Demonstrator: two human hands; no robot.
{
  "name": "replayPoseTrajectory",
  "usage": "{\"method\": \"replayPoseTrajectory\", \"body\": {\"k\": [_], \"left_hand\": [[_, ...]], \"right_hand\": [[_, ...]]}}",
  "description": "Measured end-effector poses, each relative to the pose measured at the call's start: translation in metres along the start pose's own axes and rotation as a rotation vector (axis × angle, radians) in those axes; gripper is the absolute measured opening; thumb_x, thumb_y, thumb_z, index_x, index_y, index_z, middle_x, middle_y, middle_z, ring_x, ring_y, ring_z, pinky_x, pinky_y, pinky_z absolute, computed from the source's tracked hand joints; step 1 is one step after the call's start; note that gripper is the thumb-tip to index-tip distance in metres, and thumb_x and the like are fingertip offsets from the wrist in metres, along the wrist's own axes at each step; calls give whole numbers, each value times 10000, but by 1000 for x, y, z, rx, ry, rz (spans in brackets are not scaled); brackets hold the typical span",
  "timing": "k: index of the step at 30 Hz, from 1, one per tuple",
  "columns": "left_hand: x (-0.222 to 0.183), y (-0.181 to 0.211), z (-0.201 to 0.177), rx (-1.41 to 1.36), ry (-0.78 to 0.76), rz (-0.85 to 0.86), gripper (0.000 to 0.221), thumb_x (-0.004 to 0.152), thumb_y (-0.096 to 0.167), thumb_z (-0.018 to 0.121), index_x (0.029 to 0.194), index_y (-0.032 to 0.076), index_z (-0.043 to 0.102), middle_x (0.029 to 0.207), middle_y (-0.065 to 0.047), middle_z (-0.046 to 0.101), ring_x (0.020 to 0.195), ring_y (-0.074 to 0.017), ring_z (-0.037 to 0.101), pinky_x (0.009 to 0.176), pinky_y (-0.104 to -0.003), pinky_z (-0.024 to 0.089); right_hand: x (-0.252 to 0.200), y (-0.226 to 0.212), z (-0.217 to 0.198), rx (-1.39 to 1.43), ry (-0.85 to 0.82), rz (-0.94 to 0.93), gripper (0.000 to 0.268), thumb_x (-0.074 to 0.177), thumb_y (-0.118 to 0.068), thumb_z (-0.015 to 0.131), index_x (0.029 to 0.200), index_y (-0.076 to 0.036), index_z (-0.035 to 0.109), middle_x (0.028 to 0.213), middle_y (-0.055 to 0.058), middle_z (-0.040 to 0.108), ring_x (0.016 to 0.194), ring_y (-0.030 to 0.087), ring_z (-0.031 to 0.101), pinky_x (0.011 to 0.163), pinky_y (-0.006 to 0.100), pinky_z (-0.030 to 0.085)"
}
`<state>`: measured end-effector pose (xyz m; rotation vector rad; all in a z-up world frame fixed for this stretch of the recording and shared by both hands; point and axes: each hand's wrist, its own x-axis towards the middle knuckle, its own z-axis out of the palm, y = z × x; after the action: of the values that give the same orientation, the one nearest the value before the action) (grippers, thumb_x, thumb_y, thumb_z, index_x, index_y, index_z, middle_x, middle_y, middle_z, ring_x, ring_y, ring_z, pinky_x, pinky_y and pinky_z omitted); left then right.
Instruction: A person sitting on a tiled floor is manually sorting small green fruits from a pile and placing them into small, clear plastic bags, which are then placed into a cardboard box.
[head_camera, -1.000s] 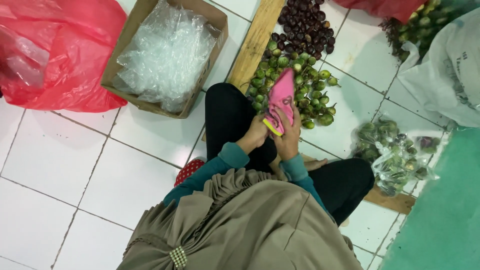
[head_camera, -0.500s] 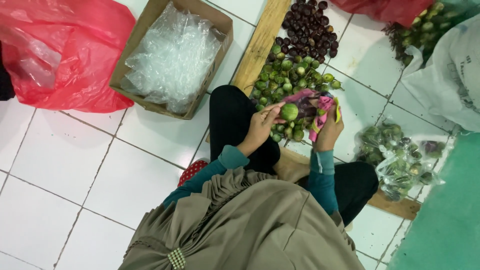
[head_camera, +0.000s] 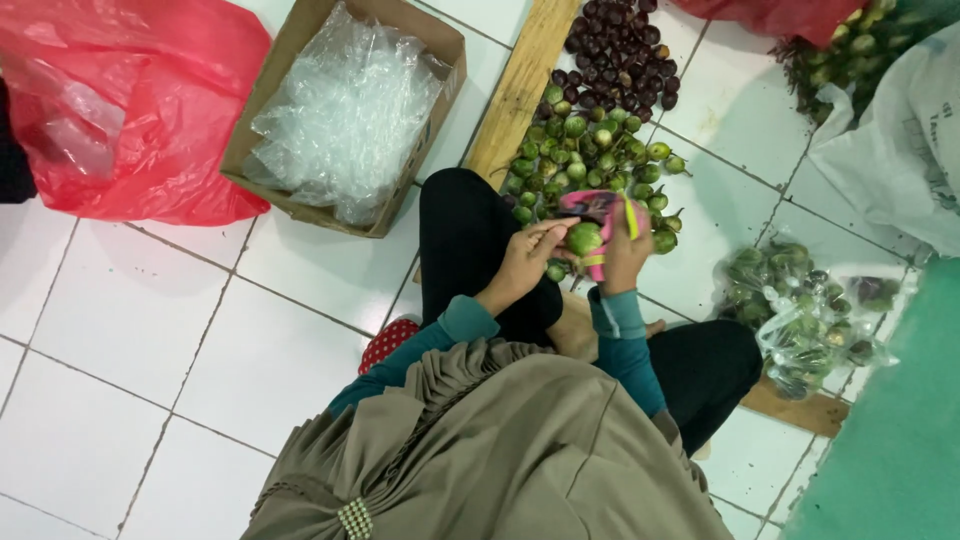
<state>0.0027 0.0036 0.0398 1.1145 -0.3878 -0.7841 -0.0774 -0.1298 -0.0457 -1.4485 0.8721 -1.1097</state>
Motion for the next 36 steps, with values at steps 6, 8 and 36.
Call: {"method": "replayPoseTrajectory", "body": {"k": [6,8,36], "left_hand": [[33,-17,-28,-398,33,-323,315,1034,239,662,1192,-33,681,922,-113,720,784,-212,748,671,-345,683],[25,9,-7,-420,27,-407,262,1014,251,682,1105,5,700,838,-58,639,709,-166,686,612,-312,629],[10,-34,-26,618,-311,-107,433,910,193,738,1287,13,624,1198,-245,669,1164,-405,645,949,-494,561]], "right_hand": [[-7,-141,17,91,-36,30,374,1075,-377,607,1278,-64,627,1106,114,617,1066,186,589,1030,426,476],[-17,-94,6,-14,-234,-107,426,1039,-240,657,1406,-52,548,1297,148,519,1209,273,536,1080,497,425],[-35,-37,4,-391,-359,-221,318,1074,-276,628,1163,30,620,953,188,474,906,423,550,889,511,438]]}}
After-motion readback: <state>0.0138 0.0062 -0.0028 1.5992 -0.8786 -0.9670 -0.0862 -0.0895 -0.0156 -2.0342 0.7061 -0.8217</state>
